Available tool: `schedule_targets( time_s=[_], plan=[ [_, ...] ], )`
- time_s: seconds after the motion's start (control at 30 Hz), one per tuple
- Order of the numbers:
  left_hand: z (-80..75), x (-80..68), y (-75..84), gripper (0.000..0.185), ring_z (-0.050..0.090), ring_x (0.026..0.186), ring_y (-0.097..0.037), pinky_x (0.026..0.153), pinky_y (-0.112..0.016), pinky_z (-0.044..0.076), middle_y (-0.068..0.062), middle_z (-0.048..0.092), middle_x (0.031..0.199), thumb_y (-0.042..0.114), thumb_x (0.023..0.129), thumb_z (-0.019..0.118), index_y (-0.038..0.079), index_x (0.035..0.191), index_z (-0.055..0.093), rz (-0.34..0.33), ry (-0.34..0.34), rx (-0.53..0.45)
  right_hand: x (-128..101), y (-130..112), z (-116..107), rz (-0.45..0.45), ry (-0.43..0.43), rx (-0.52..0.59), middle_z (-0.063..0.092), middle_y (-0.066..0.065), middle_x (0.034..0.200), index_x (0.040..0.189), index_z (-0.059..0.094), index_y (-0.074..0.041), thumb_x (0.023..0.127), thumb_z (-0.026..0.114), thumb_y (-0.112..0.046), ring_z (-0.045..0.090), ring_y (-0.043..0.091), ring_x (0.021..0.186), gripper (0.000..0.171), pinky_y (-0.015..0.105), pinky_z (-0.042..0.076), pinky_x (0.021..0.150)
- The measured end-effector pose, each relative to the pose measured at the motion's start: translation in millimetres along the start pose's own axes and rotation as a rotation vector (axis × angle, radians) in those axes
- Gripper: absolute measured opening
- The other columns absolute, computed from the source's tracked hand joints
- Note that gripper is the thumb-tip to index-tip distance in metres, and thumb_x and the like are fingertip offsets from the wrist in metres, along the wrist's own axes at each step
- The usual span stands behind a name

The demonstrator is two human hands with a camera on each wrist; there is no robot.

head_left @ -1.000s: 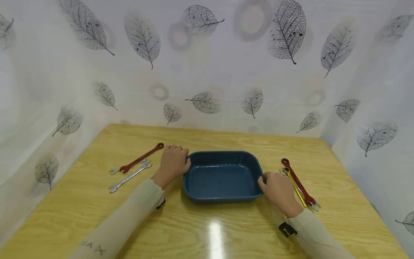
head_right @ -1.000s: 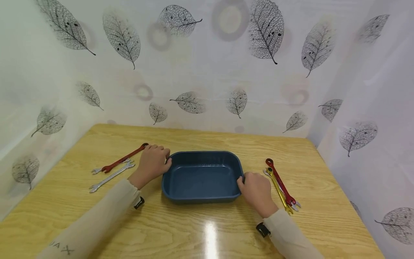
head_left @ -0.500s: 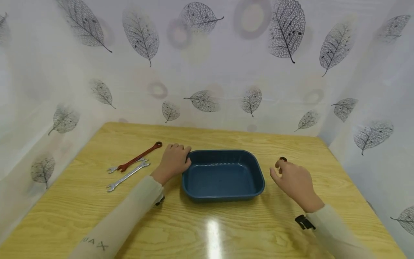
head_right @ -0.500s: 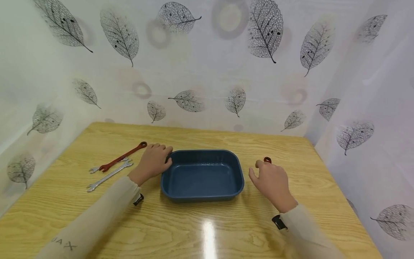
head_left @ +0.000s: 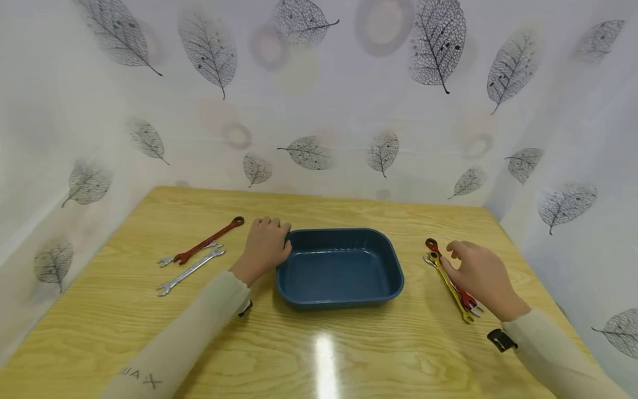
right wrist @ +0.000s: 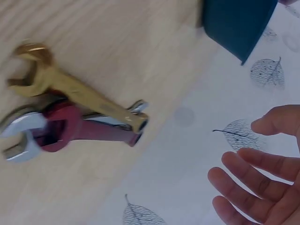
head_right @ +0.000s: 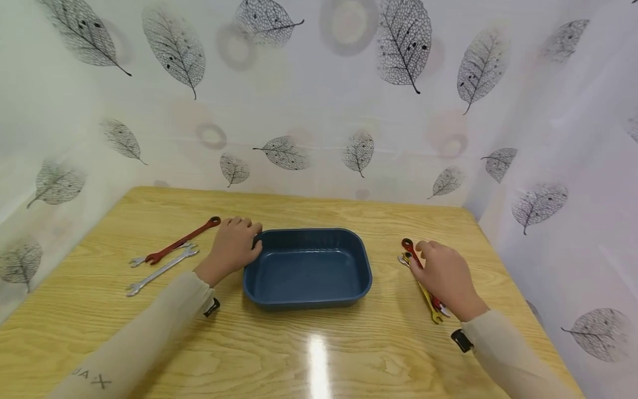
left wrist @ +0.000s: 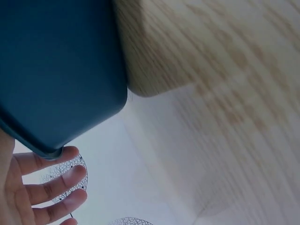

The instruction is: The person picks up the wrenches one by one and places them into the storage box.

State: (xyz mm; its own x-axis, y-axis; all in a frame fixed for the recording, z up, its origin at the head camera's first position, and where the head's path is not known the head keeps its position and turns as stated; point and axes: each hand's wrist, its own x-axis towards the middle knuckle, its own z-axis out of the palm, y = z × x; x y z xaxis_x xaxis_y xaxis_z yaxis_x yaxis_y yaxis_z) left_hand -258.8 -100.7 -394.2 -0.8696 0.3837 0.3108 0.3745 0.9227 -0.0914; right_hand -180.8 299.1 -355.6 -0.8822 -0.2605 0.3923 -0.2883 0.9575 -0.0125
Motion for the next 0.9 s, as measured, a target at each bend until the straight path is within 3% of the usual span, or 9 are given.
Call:
schedule_targets(
  time_s=[0.23,0.37,0.6,0.9],
  plan=[
    [1.1,-0.6,1.1,0.029,0.06,0.095,-0.031,0.09,-0.047,0.045,-0.012,0.067,0.098,0.027,0.086,0.06,0.01,0.109,0.065,-0.031,-0.013,-0.004,-19,12,12,0.073,-0.171,0.057,0.066,0.018,0.079,0.093,0.067,0.006,0.079,0.07,-0.016,0.062,0.022,0.061,0.026,0.036,0.05,0.052],
    [2.3,-1.1,0.5,0.031,0.06,0.096,-0.03,0.091,-0.047,0.045,-0.012,0.066,0.099,0.027,0.086,0.06,0.01,0.111,0.064,-0.031,-0.019,0.0,-27,18,21,0.112,-0.222,0.099,0.066,0.016,0.077,0.088,0.067,0.006,0.078,0.071,-0.016,0.06,0.02,0.061,0.024,0.037,0.05,0.054],
    [3.7,-1.3,0.4,0.029,0.06,0.094,-0.03,0.09,-0.047,0.045,-0.012,0.066,0.097,0.026,0.086,0.06,0.009,0.109,0.065,-0.025,0.008,-0.023,-34,22,28,0.21,-0.329,0.22,0.055,0.001,0.06,0.076,0.064,-0.001,0.081,0.068,-0.012,0.041,0.009,0.049,0.013,0.024,0.032,0.048],
    [5.7,-0.6,1.6,0.026,0.061,0.09,-0.03,0.088,-0.046,0.046,-0.011,0.067,0.093,0.026,0.086,0.059,0.008,0.105,0.066,-0.011,0.039,-0.027,-35,25,36,0.253,-0.37,0.267,0.062,0.004,0.065,0.08,0.067,0.005,0.081,0.068,-0.009,0.047,0.011,0.052,0.014,0.026,0.038,0.049]
  ],
)
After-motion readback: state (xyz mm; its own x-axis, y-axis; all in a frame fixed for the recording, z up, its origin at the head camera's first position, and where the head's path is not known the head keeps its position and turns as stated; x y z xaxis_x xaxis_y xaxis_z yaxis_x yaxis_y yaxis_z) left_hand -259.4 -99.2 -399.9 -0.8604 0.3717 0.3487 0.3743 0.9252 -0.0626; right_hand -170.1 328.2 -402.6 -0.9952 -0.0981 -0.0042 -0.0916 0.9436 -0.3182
